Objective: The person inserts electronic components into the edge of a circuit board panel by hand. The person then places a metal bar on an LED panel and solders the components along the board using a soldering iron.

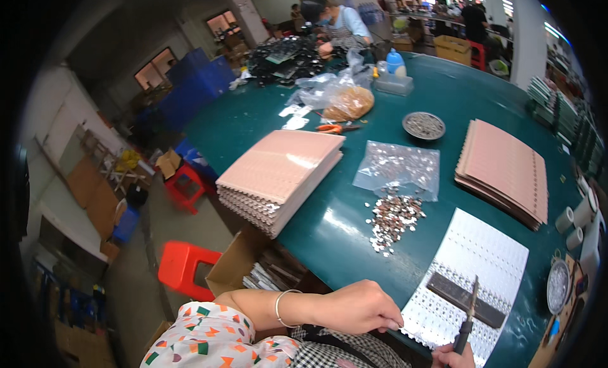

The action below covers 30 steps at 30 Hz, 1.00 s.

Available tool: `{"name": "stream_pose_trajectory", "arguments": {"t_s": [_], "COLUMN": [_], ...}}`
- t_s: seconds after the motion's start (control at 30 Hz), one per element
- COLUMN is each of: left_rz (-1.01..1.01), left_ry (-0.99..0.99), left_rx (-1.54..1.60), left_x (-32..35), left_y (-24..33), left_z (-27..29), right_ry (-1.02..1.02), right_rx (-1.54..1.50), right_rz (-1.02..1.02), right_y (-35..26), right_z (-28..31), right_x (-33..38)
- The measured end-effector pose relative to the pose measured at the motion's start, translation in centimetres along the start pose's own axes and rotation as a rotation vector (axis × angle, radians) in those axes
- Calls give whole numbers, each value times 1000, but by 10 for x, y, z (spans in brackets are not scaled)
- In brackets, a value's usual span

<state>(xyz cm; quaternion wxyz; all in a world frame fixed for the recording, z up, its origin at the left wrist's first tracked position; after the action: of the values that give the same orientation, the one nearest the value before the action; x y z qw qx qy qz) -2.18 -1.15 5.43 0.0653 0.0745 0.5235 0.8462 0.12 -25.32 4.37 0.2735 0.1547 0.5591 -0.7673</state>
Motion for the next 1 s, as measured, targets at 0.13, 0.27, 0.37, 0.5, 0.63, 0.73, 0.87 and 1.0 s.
{"name": "stream_pose_trajectory", "arguments": {"t_s": [0.13,0.27,0.37,0.5,0.63,0.73,0.87,1.0], "left_rz": [-357,-175,-181,-374,-472,-516,-558,-586], "left_ry": [173,209,367,463,538,506,547,546], "left_rx": [-36,64,95,74,7,-9,-10,-64], "left_x": [-7,-18,-16,-26,-31,-31,-23,-23], "left_y": [13,15,13,15,17,15,19,19], "left_z": [-18,-45,-43,-54,-60,-66,-55,-30], "right_ry": [85,21,27,-61,-128,-135,13,242], "right_rx": [-61,-32,-261,83,-187,-180,87,149], "right_rz": [31,181,81,-193,-48,-5,170,-74], "right_y": [16,1,23,41,52,47,21,55], "right_z": [-4,-15,-9,5,14,14,3,42], "right_x": [5,-2,6,22,17,11,-5,11]}}
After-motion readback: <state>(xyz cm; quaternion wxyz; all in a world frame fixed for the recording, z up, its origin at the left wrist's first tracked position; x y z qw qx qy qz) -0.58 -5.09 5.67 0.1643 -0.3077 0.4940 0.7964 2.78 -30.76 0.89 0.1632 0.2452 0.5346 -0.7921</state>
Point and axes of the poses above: each hand's wrist, its own x-axis away from the middle knuckle, its own z-axis out of the back of the hand, y = z × x, the point moved 4 cm from there along -x, towards the middle knuckle, and after that the axes turned 8 degrees about y, right-handed, at the moved point
